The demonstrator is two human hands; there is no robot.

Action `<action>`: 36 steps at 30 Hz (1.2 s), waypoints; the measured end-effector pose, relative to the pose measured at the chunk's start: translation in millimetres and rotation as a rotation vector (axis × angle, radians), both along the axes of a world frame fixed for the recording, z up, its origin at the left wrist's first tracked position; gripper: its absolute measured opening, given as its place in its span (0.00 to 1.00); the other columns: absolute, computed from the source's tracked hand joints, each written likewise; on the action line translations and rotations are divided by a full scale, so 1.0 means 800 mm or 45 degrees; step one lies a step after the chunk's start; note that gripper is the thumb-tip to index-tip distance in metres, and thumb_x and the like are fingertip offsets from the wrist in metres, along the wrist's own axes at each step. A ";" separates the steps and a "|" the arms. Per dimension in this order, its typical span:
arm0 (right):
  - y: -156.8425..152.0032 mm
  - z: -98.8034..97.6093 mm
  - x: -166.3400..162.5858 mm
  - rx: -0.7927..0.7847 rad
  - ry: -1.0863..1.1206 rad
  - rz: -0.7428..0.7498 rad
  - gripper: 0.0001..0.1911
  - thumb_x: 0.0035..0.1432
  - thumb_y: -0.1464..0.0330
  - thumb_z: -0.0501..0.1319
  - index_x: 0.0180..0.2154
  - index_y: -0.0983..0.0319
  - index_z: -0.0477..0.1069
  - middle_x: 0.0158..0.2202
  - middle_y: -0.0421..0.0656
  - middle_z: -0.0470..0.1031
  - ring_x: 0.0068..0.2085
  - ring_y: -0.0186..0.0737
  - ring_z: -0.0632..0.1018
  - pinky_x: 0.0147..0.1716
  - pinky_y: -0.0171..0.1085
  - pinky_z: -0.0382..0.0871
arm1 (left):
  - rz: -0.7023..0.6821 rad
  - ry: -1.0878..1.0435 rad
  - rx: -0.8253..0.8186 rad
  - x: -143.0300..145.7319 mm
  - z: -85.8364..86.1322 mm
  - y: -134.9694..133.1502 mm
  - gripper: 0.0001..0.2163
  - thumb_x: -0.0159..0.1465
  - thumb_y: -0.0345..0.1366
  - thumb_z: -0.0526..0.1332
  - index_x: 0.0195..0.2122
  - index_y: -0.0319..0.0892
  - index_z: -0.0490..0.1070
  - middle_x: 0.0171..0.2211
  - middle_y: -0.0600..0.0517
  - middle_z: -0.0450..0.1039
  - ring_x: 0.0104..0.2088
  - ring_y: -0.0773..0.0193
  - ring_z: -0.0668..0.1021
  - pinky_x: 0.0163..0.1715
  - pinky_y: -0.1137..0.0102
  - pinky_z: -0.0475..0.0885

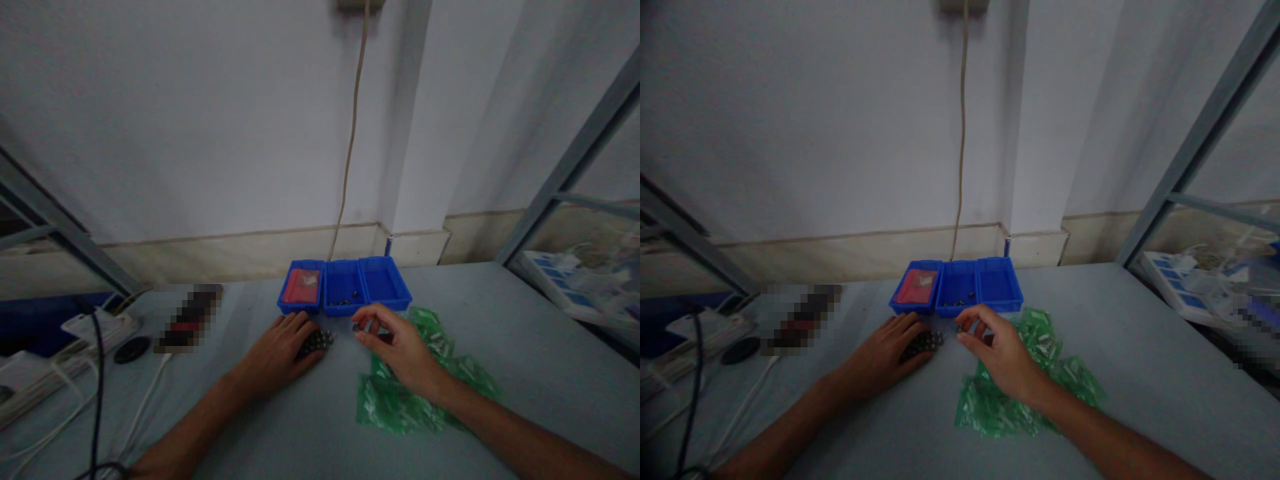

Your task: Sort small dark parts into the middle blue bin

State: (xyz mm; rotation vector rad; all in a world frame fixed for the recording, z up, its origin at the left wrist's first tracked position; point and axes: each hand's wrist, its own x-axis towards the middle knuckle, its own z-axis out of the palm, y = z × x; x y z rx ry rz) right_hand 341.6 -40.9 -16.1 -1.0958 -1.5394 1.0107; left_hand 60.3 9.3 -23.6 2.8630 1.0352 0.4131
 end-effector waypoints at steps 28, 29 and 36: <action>0.007 -0.001 0.004 0.184 -0.090 -0.175 0.03 0.65 0.68 0.69 0.40 0.55 0.81 0.37 0.41 0.72 0.34 0.41 0.71 0.34 0.39 0.64 | 0.021 -0.033 0.015 -0.001 -0.004 0.001 0.12 0.76 0.46 0.64 0.55 0.48 0.72 0.52 0.47 0.76 0.49 0.49 0.79 0.52 0.53 0.75; 0.007 -0.001 0.004 0.199 -0.104 -0.170 0.03 0.65 0.69 0.69 0.41 0.54 0.81 0.37 0.41 0.72 0.34 0.42 0.71 0.34 0.40 0.64 | 0.019 -0.043 0.025 -0.001 -0.005 0.002 0.13 0.75 0.46 0.64 0.56 0.48 0.72 0.52 0.47 0.76 0.49 0.49 0.79 0.52 0.53 0.75; 0.006 0.001 0.002 0.001 0.074 -0.089 0.10 0.64 0.58 0.73 0.43 0.55 0.81 0.35 0.41 0.74 0.32 0.40 0.71 0.30 0.37 0.64 | 0.021 -0.046 -0.004 -0.002 -0.004 0.001 0.12 0.76 0.45 0.64 0.55 0.48 0.72 0.52 0.47 0.75 0.49 0.49 0.79 0.51 0.54 0.76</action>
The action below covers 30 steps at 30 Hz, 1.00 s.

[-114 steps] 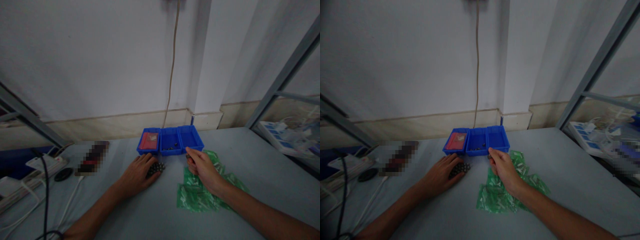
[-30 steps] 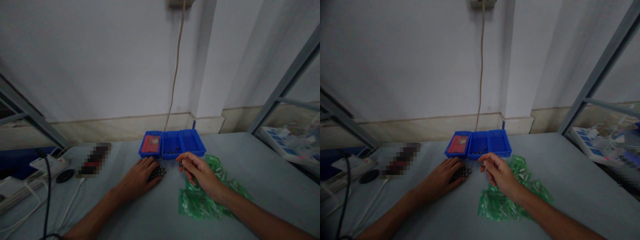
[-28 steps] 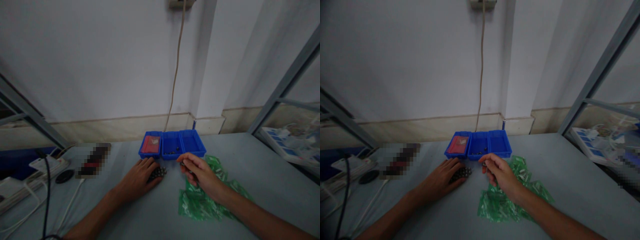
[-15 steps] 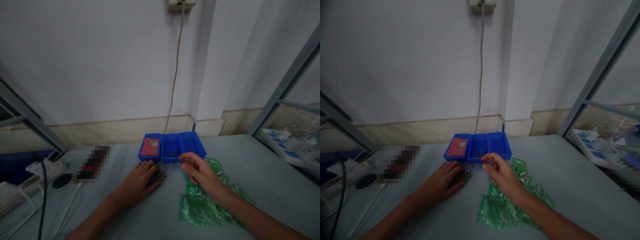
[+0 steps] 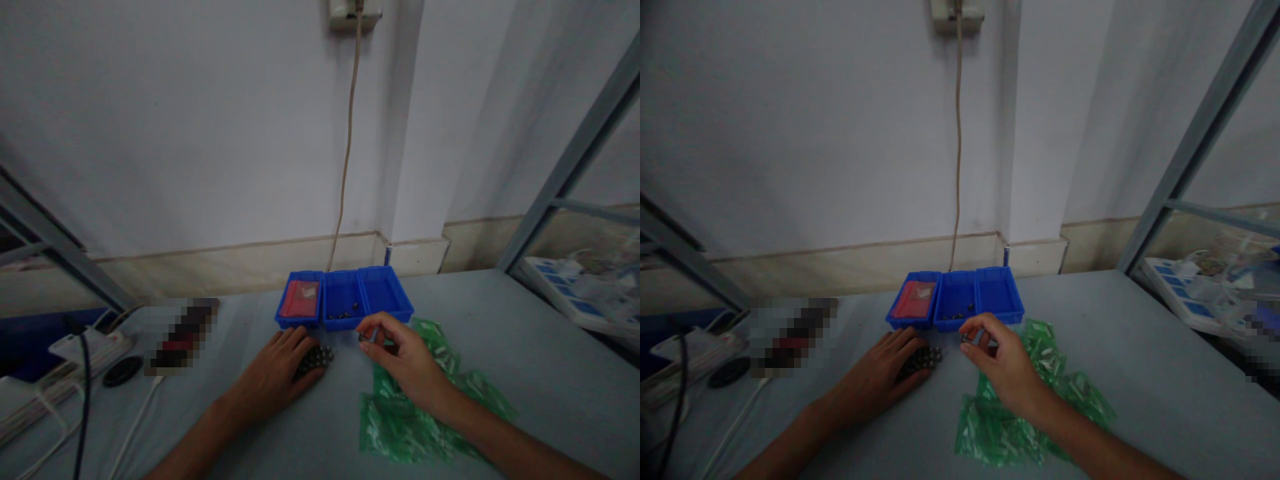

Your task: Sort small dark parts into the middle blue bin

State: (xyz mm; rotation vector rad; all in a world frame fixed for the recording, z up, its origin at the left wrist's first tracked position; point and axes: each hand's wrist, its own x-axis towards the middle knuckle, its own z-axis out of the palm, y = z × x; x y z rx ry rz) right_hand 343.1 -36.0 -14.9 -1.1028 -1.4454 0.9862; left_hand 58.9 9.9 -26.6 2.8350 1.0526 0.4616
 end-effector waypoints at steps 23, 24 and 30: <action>0.004 0.000 0.000 -0.338 0.426 0.119 0.20 0.65 0.50 0.70 0.48 0.58 0.78 0.32 0.37 0.69 0.23 0.30 0.60 0.19 0.31 0.51 | 0.026 0.015 -0.047 0.003 0.002 0.000 0.12 0.76 0.45 0.64 0.55 0.47 0.72 0.52 0.47 0.75 0.50 0.49 0.78 0.53 0.53 0.75; 0.003 0.000 0.000 -0.261 0.325 0.088 0.19 0.66 0.51 0.69 0.48 0.58 0.78 0.33 0.38 0.70 0.24 0.31 0.63 0.20 0.32 0.54 | 0.029 0.013 -0.046 0.002 0.002 0.000 0.12 0.76 0.45 0.64 0.55 0.47 0.72 0.52 0.47 0.75 0.50 0.49 0.78 0.53 0.53 0.75; -0.004 0.001 -0.002 0.108 -0.166 -0.051 0.04 0.66 0.68 0.67 0.43 0.57 0.79 0.37 0.39 0.72 0.32 0.37 0.70 0.33 0.37 0.64 | 0.023 0.003 -0.051 0.002 0.004 -0.002 0.11 0.76 0.45 0.64 0.54 0.48 0.72 0.51 0.48 0.75 0.50 0.50 0.78 0.52 0.55 0.75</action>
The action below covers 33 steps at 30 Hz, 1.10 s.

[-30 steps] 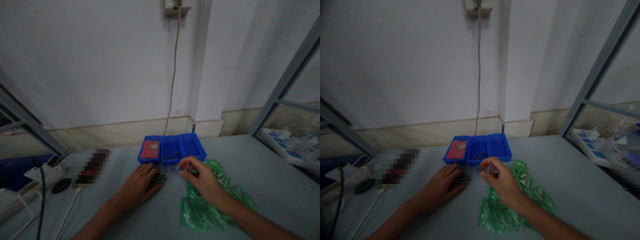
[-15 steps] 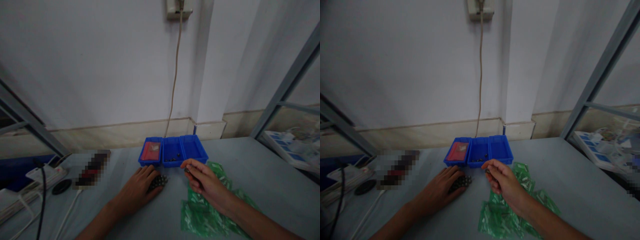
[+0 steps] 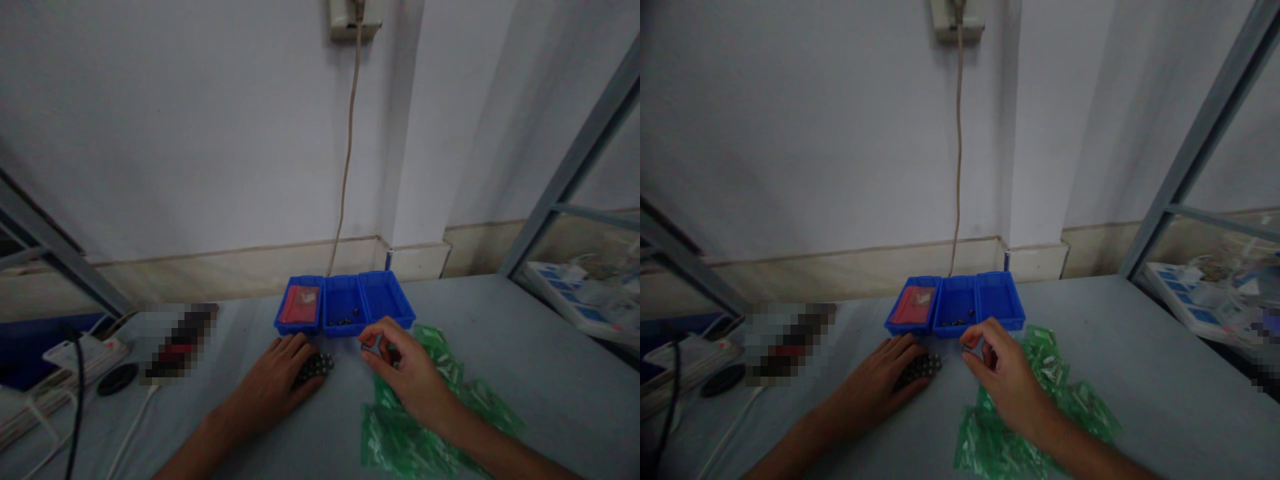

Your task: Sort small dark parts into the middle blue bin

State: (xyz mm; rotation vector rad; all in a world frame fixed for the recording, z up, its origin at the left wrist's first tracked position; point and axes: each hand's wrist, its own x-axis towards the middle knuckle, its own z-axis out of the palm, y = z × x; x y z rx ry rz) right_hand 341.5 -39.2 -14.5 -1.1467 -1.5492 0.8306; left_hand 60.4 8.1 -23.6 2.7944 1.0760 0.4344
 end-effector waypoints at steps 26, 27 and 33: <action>0.012 -0.001 0.001 -0.623 0.867 0.288 0.23 0.60 0.49 0.75 0.42 0.61 0.77 0.23 0.32 0.64 0.20 0.25 0.56 0.18 0.29 0.45 | 0.022 0.001 0.013 -0.002 -0.006 0.003 0.13 0.75 0.45 0.64 0.56 0.48 0.73 0.53 0.48 0.76 0.51 0.48 0.79 0.54 0.52 0.77; 0.012 -0.001 0.001 -0.634 0.892 0.298 0.23 0.59 0.50 0.75 0.42 0.61 0.77 0.23 0.31 0.62 0.20 0.25 0.55 0.18 0.29 0.45 | 0.026 -0.004 0.011 -0.002 -0.006 0.003 0.12 0.75 0.45 0.64 0.56 0.48 0.74 0.53 0.48 0.76 0.51 0.49 0.80 0.54 0.52 0.77; 0.012 -0.003 0.002 -0.668 0.962 0.322 0.21 0.59 0.53 0.76 0.42 0.61 0.78 0.22 0.31 0.61 0.20 0.25 0.53 0.18 0.30 0.43 | 0.023 -0.011 -0.016 -0.001 -0.003 0.002 0.11 0.76 0.45 0.64 0.55 0.49 0.74 0.51 0.49 0.76 0.49 0.51 0.80 0.52 0.55 0.77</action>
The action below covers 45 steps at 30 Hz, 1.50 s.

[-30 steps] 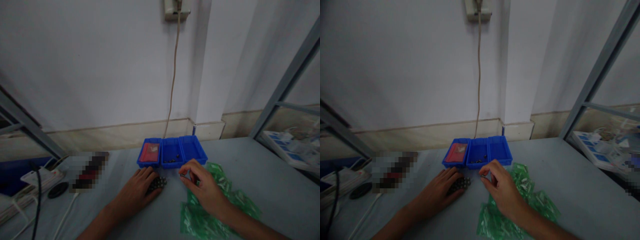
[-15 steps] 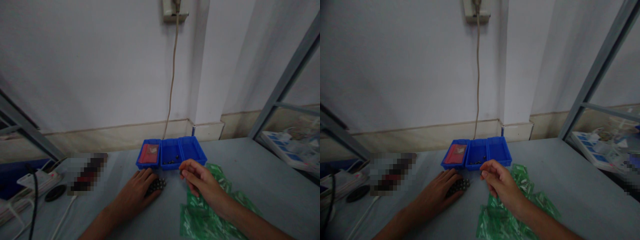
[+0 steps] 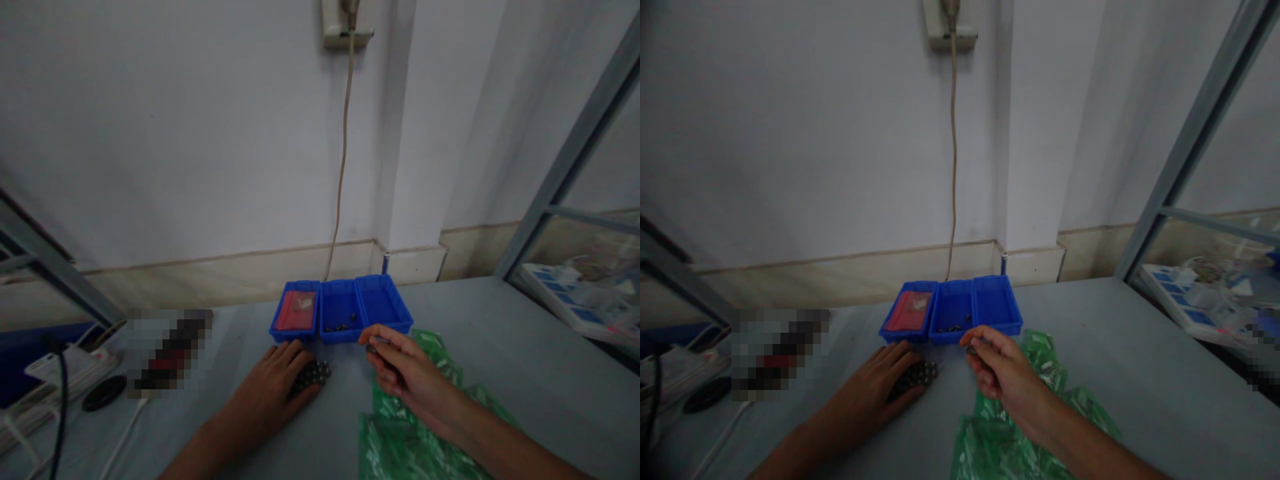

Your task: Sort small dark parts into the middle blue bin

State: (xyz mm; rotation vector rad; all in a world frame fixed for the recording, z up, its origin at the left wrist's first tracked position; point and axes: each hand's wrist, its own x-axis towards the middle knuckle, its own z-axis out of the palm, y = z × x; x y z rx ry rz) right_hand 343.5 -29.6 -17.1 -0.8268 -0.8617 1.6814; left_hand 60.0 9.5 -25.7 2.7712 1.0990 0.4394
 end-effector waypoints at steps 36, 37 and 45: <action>-0.001 0.006 -0.002 0.257 -0.358 -0.116 0.23 0.63 0.47 0.70 0.44 0.59 0.76 0.31 0.36 0.72 0.22 0.28 0.63 0.17 0.30 0.55 | -0.003 -0.020 0.022 -0.001 -0.004 0.001 0.11 0.75 0.44 0.64 0.55 0.50 0.73 0.51 0.49 0.76 0.49 0.51 0.80 0.51 0.56 0.77; -0.001 0.006 -0.002 0.237 -0.337 -0.110 0.23 0.64 0.47 0.70 0.44 0.59 0.76 0.31 0.37 0.72 0.22 0.28 0.62 0.17 0.29 0.54 | -0.003 -0.025 0.026 -0.001 -0.003 0.001 0.11 0.75 0.44 0.64 0.55 0.50 0.73 0.50 0.49 0.77 0.49 0.51 0.80 0.51 0.57 0.77; 0.001 0.001 0.000 0.061 -0.066 -0.028 0.22 0.59 0.50 0.75 0.42 0.60 0.77 0.23 0.32 0.62 0.21 0.26 0.55 0.18 0.30 0.45 | 0.003 -0.010 0.000 0.001 -0.001 0.001 0.10 0.75 0.44 0.65 0.55 0.49 0.74 0.50 0.49 0.76 0.49 0.50 0.80 0.51 0.55 0.76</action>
